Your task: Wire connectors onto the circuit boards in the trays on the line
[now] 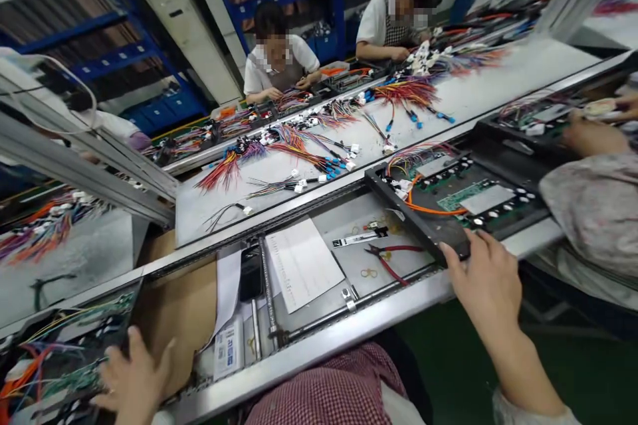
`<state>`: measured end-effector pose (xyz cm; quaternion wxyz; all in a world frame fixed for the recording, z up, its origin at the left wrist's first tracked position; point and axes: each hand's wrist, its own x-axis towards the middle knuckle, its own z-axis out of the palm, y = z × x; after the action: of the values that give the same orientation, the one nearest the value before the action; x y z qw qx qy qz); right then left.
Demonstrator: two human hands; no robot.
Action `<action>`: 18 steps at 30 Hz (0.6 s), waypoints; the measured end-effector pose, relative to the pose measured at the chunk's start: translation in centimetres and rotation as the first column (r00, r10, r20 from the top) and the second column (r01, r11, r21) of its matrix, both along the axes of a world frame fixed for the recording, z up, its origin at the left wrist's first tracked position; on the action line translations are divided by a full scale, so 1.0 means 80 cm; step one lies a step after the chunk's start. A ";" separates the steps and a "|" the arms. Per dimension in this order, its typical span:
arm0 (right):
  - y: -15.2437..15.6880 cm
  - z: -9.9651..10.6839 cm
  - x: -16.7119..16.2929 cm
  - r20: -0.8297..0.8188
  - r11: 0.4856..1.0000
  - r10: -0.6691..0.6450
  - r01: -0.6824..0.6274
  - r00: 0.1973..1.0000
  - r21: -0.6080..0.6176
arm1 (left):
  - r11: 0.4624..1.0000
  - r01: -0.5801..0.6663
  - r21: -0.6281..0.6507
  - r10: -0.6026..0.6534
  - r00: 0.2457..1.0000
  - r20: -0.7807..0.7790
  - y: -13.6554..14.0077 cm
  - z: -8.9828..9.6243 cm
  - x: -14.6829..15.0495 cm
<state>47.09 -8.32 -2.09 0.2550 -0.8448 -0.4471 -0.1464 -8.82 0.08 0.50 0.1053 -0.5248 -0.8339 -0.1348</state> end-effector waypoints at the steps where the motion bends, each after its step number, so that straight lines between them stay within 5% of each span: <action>1: -0.002 0.000 0.007 0.000 0.998 -0.014 0.014 1.000 -0.056 | 0.998 0.057 -0.038 -0.055 0.997 0.051 0.006 -0.003 0.013; 5: -0.001 0.011 0.026 -0.060 0.984 -0.021 0.010 0.998 -0.179 | 0.927 0.362 -0.096 -0.329 0.910 0.254 0.019 -0.013 0.076; 10: 0.009 0.031 0.021 -0.223 0.965 -0.122 0.063 0.967 -0.255 | 0.767 0.640 0.053 -0.599 0.684 0.416 0.007 -0.016 0.138; 15: 0.012 0.021 -0.037 -0.238 0.977 -0.073 0.021 0.968 -0.214 | 0.719 0.694 0.048 -0.590 0.572 0.569 -0.006 -0.012 0.167; 18: 0.012 0.022 -0.095 -0.380 0.981 0.086 -0.144 0.921 -0.128 | 0.691 0.723 0.029 -0.581 0.530 0.618 -0.007 -0.007 0.178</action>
<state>39.51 -7.35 -0.31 0.2774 -0.8465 -0.4495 0.0666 5.43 -0.47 -0.05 -0.2756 -0.7393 -0.5735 -0.2205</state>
